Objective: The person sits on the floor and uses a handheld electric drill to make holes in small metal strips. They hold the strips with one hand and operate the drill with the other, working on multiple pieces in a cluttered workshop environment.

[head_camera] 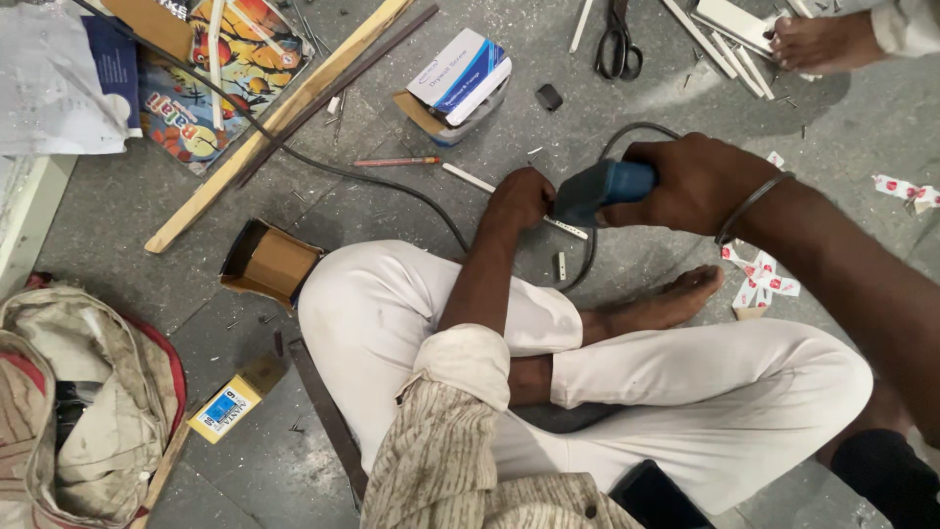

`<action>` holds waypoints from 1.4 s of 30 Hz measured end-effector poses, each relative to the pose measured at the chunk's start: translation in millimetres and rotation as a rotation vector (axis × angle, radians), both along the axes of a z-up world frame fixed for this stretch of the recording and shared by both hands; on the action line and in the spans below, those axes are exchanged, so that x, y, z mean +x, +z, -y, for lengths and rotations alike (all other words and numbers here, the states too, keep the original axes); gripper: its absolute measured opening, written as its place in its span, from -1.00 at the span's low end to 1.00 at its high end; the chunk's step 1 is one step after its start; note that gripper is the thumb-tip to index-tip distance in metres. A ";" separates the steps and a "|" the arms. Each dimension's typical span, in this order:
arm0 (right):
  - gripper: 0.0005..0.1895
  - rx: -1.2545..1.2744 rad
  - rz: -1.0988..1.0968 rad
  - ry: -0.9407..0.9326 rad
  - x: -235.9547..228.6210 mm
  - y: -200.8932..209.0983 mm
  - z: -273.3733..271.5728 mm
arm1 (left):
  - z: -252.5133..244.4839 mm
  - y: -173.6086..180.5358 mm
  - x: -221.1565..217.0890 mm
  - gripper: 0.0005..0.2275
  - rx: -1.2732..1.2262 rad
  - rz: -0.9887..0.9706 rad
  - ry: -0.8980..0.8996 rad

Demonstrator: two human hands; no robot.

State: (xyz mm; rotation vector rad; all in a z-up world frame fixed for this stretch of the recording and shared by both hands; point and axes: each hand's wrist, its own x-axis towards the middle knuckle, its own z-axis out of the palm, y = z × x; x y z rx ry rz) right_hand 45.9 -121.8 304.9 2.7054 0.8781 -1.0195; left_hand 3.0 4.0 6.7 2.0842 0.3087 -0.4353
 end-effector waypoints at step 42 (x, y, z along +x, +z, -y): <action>-0.29 0.106 0.129 0.123 9.2 -1.7 19.6 | -13.4 -1.9 0.4 -0.78 -0.185 0.221 -0.104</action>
